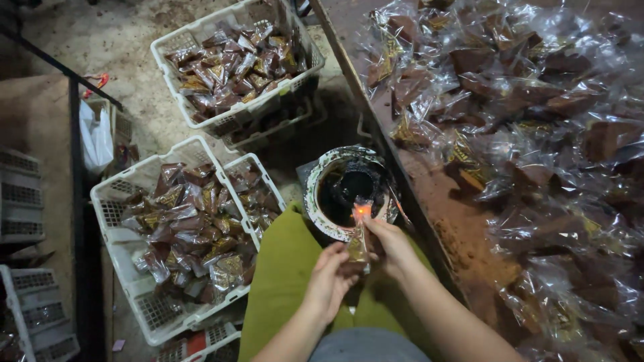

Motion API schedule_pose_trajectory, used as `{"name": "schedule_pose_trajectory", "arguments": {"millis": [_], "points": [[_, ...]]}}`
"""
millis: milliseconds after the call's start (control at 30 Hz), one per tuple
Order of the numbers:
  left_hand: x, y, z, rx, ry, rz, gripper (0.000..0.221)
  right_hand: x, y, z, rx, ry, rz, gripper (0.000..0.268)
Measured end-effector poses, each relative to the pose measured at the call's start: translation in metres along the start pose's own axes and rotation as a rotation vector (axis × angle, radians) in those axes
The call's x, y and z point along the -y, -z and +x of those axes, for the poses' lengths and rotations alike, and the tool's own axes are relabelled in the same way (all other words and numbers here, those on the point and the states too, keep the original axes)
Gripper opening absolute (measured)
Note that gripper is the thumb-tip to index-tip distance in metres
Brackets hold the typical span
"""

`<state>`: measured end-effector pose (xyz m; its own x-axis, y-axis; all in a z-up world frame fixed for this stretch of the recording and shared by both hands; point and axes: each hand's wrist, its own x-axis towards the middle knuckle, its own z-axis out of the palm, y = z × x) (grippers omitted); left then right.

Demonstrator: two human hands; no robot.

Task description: Sealing plastic bags containing food items by melting the edges over a candle flame

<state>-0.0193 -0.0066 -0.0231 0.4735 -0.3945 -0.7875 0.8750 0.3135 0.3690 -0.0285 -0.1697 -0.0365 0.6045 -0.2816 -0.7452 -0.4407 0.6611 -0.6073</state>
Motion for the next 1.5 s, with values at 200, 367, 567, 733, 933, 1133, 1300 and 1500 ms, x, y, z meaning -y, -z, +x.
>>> {"name": "schedule_pose_trajectory", "arguments": {"millis": [200,367,567,733,933,1133,1300,1500], "points": [[-0.028,-0.004,0.001,-0.021,-0.127,-0.163,0.027,-0.006,0.002,-0.051,0.157,-0.178,-0.151,0.021],[-0.037,-0.003,0.002,0.206,-0.036,0.181,0.028,-0.012,0.016,-0.077,0.106,-0.223,-0.235,0.018],[-0.121,0.061,-0.006,-0.143,-0.507,0.534,0.022,0.086,0.106,-0.124,-0.147,0.335,-0.772,0.015],[-0.168,0.155,-0.016,-0.54,-0.57,-0.706,0.043,0.139,0.221,-0.131,-0.833,0.742,-1.292,0.033],[-0.144,0.099,-0.032,-0.359,-0.56,-0.482,0.035,0.114,0.288,-0.077,-1.125,1.228,-1.727,0.025],[-0.059,-0.041,-0.076,0.015,-0.404,0.723,0.02,0.092,0.115,-0.139,-0.567,0.922,-0.776,0.007],[0.0,-0.082,-0.072,0.57,-0.802,0.982,0.091,0.08,0.064,-0.158,-0.364,0.937,-0.788,0.01],[0.011,-0.094,-0.058,0.55,-0.537,0.804,0.053,0.111,0.089,-0.2,-0.533,0.879,-0.677,0.002]]}}
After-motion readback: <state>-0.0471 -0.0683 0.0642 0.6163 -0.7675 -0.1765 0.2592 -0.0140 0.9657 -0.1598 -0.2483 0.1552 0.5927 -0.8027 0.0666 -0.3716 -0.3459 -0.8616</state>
